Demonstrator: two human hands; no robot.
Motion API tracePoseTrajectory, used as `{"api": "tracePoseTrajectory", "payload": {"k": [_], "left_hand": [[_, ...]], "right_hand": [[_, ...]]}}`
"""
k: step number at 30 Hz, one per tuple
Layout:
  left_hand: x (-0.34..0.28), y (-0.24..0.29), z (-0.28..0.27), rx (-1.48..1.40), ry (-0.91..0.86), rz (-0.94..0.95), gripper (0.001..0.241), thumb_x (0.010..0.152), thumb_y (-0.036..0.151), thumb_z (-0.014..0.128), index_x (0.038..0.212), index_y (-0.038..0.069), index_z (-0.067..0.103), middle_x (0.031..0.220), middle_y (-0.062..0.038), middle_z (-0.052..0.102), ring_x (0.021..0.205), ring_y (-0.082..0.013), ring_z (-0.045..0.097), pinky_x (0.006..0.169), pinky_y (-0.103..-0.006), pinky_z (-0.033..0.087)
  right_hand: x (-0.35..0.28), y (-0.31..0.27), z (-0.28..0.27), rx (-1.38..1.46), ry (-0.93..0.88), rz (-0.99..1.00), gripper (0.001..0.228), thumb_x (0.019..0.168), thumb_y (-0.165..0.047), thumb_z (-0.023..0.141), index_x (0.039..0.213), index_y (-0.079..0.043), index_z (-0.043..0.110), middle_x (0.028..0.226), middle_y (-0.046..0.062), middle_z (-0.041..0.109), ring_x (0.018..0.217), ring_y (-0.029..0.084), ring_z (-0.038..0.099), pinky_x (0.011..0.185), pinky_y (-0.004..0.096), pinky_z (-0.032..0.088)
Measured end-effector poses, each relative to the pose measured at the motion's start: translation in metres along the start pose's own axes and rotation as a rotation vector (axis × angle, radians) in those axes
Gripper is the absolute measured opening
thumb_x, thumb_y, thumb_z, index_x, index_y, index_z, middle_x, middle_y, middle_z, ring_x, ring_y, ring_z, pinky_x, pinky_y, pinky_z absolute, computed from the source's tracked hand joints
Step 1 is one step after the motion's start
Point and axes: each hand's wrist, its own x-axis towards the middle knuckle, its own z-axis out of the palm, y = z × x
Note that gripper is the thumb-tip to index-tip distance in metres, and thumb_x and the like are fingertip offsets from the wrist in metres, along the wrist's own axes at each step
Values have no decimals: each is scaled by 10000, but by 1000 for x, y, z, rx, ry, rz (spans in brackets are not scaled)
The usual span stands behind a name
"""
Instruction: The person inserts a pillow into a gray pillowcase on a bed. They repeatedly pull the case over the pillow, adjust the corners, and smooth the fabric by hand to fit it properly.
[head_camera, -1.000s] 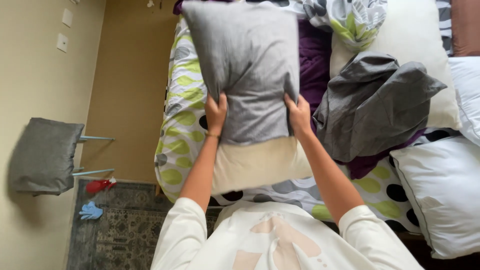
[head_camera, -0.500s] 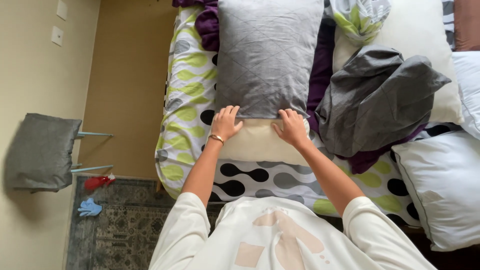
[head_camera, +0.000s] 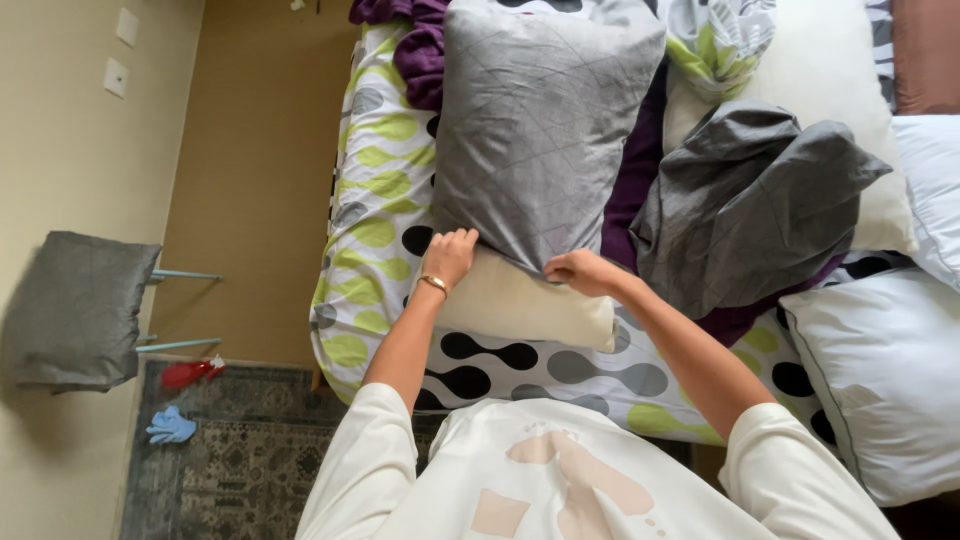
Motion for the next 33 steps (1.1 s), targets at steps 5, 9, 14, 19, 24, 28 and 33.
{"api": "tracePoseTrajectory", "payload": {"k": [5,9,14,19,24,28,33], "left_hand": [[-17,5,-46,-252,-173,32,297,963,69,468,1099,246,664,859,3,649,836,-227,690,778,-349,544],[-28,17,-79,-372,-288,145,202,1006,161,513,1062,266,677,883,17,699,905,-230,715,837,-355,557],[-24,19,-78,-177,-240,172,159,1028,255,518,1101,286,656,876,39,688,865,-199,704,780,-335,569],[-20,19,-43,-44,-87,109,206,919,216,563,1089,301,645,882,73,619,860,-163,635,735,-322,504],[-7,51,-76,-51,-81,186,508,773,302,774,1241,260,583,1056,20,630,1005,-203,597,820,-377,475],[-30,96,-44,-251,80,371,147,899,195,611,776,274,621,706,62,612,769,-159,591,750,-340,459],[-44,147,-85,-369,53,404,112,900,254,636,789,250,650,703,56,676,793,-165,645,752,-334,482]], "right_hand": [[14,51,37,-385,284,-45,152,927,-119,639,1002,-223,720,904,31,750,936,305,715,832,458,535],[2,62,29,-528,409,-22,83,990,-231,621,1039,-288,655,973,-95,698,972,188,676,814,365,490],[-2,74,39,-512,498,-69,62,1001,-252,630,1020,-296,669,969,-132,717,1040,135,672,858,331,458],[-18,51,32,-171,31,72,149,968,-271,625,1058,-242,740,1037,58,783,1096,342,692,971,466,517],[-15,49,32,-140,54,88,133,967,-278,642,1047,-272,748,1002,86,774,1055,360,707,951,480,542],[-11,54,38,-188,482,-59,160,966,-140,653,1039,-261,728,963,-14,726,989,267,692,891,392,536],[-13,50,42,-272,778,-145,241,946,-45,626,1012,-264,701,910,-77,711,966,189,688,842,329,501]]}}
